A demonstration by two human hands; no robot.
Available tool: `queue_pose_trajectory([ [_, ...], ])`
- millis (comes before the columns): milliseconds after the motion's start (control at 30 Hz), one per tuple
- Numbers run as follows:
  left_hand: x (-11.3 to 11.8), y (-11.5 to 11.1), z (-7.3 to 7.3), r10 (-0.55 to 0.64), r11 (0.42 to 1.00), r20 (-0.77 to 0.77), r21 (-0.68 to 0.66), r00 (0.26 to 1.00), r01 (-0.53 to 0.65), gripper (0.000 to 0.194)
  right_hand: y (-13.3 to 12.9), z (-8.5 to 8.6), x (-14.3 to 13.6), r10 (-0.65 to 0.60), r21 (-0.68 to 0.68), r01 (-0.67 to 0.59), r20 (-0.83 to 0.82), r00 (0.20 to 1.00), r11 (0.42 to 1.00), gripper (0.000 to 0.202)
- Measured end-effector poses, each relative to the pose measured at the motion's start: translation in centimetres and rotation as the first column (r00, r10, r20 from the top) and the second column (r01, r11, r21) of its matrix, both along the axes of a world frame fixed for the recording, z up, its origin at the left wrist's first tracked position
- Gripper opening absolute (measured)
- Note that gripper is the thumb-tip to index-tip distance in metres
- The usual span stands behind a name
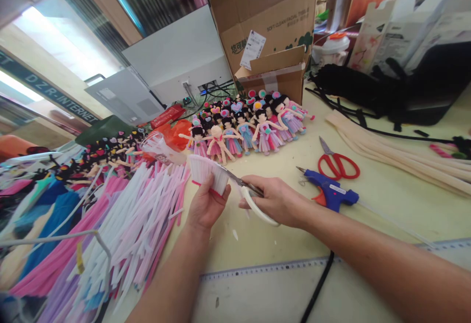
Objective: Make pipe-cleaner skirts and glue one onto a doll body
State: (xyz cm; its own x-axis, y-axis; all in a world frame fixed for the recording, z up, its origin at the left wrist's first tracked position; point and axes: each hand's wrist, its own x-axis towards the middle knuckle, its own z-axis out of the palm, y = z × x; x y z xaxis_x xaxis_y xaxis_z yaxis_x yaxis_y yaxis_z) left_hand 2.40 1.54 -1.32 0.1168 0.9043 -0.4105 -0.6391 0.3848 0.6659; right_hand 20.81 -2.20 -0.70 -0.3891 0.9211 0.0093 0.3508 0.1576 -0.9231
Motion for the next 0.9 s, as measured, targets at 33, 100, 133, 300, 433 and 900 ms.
queue_pose_trajectory([
  [33, 0.00, -0.01, 0.01, 0.001, 1.000, -0.003, 0.000, 1.000, -0.001, 0.013, 0.01, -0.03, 0.02, 0.000, 0.005, 0.000, 0.001, 1.000, 1.000, 0.025],
  [100, 0.02, -0.03, 0.03, 0.003, 1.000, -0.007, 0.002, 1.000, -0.003, 0.012, 0.03, -0.04, 0.08, -0.005, 0.017, 0.005, 0.004, 1.000, 1.000, 0.026],
  [133, 0.03, -0.04, 0.04, 0.006, 1.000, -0.006, 0.004, 1.000, -0.006, 0.012, 0.04, -0.02, 0.11, -0.004, 0.019, 0.004, 0.005, 1.000, 1.000, 0.026],
  [300, 0.04, -0.07, 0.05, 0.008, 1.000, 0.004, 0.014, 1.000, -0.008, 0.012, 0.03, 0.12, 0.18, 0.005, 0.034, -0.006, 0.048, 0.999, 0.999, 0.027],
  [433, 0.10, -0.19, 0.02, -0.012, 0.998, -0.028, 0.055, 1.000, 0.014, 0.011, 0.01, 0.08, 0.25, -0.047, 0.075, 0.039, 0.110, 0.993, 0.996, 0.035],
  [900, 0.85, -0.81, 0.16, -0.073, 0.996, -0.026, 0.059, 0.997, 0.074, 0.009, -0.20, 0.22, 0.14, -0.054, 0.043, 0.051, 0.069, 0.996, 0.998, 0.039],
])
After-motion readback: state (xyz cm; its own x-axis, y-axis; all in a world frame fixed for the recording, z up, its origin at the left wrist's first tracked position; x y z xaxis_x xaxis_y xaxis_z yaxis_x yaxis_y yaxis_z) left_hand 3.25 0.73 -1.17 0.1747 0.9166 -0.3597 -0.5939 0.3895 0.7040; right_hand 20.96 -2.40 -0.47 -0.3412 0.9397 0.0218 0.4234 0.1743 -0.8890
